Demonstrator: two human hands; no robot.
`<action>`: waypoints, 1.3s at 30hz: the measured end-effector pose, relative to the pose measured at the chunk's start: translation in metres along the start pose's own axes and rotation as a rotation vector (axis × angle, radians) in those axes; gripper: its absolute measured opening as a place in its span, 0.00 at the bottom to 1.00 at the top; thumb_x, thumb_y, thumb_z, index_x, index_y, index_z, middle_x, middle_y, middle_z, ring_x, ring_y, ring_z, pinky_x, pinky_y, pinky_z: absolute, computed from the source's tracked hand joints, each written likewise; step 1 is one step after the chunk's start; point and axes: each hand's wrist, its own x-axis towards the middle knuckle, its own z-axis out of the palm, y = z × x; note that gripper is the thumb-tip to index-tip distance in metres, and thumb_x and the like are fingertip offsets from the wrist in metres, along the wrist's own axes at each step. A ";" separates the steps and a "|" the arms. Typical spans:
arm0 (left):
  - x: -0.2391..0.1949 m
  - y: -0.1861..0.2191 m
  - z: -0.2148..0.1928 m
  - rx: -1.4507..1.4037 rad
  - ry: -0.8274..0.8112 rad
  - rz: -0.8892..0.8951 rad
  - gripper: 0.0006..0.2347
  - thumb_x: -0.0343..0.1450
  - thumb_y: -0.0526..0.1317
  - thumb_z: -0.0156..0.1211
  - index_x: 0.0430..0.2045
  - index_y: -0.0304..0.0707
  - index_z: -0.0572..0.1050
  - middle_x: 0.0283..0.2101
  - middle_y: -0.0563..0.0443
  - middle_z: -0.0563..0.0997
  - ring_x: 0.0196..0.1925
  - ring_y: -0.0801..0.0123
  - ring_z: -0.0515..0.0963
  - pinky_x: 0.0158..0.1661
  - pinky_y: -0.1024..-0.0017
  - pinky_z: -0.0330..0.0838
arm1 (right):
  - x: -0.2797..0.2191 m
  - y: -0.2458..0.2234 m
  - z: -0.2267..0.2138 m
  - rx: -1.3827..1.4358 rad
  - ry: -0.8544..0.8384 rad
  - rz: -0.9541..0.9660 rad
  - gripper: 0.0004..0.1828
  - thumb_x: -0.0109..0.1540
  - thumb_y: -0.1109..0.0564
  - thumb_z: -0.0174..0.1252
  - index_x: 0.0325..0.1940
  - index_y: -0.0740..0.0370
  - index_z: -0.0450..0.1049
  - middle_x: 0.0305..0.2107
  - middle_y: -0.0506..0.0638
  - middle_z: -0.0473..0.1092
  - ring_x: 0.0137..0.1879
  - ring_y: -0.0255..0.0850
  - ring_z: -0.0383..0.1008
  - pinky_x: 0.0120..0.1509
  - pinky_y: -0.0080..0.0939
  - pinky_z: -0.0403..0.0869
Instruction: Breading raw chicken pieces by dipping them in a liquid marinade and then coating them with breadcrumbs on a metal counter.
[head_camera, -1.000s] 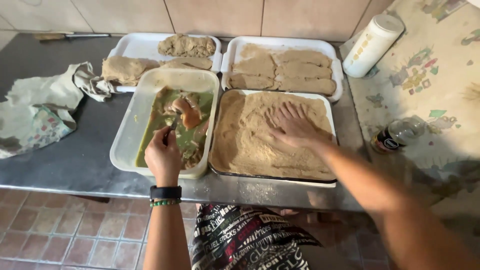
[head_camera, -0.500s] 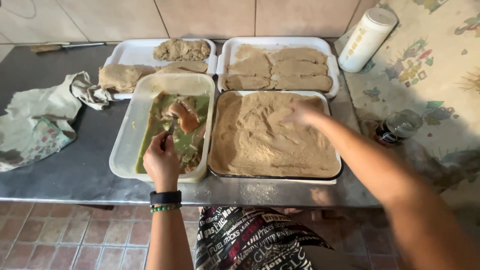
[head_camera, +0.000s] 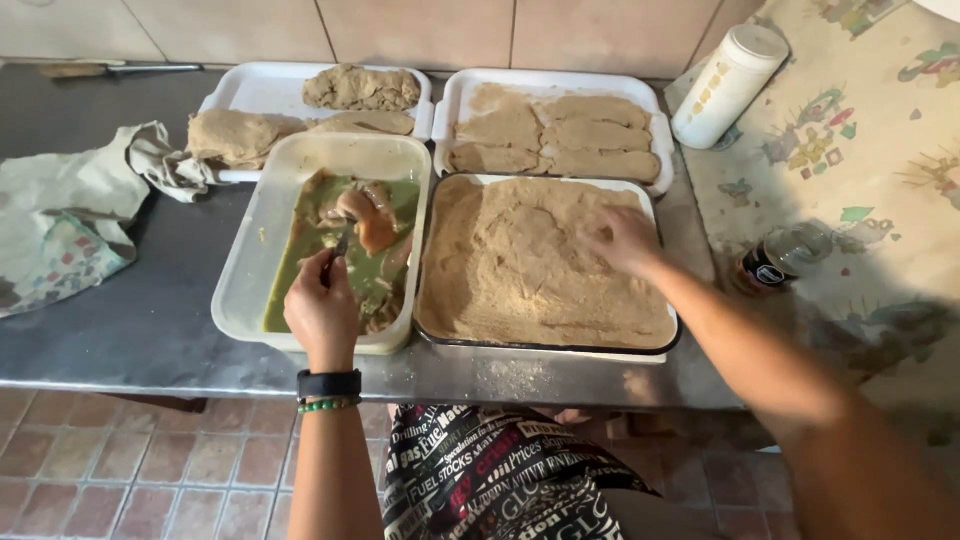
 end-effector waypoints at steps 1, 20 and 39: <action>-0.003 0.000 0.000 -0.002 0.002 -0.003 0.10 0.74 0.45 0.61 0.46 0.47 0.82 0.36 0.47 0.86 0.43 0.50 0.84 0.44 0.54 0.76 | -0.018 -0.026 -0.011 -0.003 -0.001 -0.003 0.33 0.63 0.43 0.59 0.69 0.62 0.69 0.62 0.62 0.69 0.72 0.57 0.64 0.76 0.58 0.59; -0.002 0.005 -0.003 -0.012 -0.007 0.010 0.10 0.74 0.43 0.61 0.46 0.45 0.83 0.35 0.48 0.86 0.40 0.52 0.85 0.41 0.58 0.77 | -0.009 -0.112 -0.040 0.050 -0.034 -0.006 0.25 0.62 0.53 0.54 0.65 0.45 0.71 0.60 0.52 0.70 0.68 0.49 0.67 0.71 0.52 0.66; -0.003 0.011 -0.009 -0.028 -0.007 0.008 0.10 0.75 0.43 0.61 0.45 0.42 0.83 0.35 0.44 0.86 0.41 0.49 0.85 0.41 0.55 0.77 | -0.016 -0.121 -0.022 -0.085 -0.284 -0.113 0.42 0.69 0.29 0.29 0.79 0.56 0.45 0.76 0.60 0.43 0.82 0.54 0.38 0.82 0.61 0.41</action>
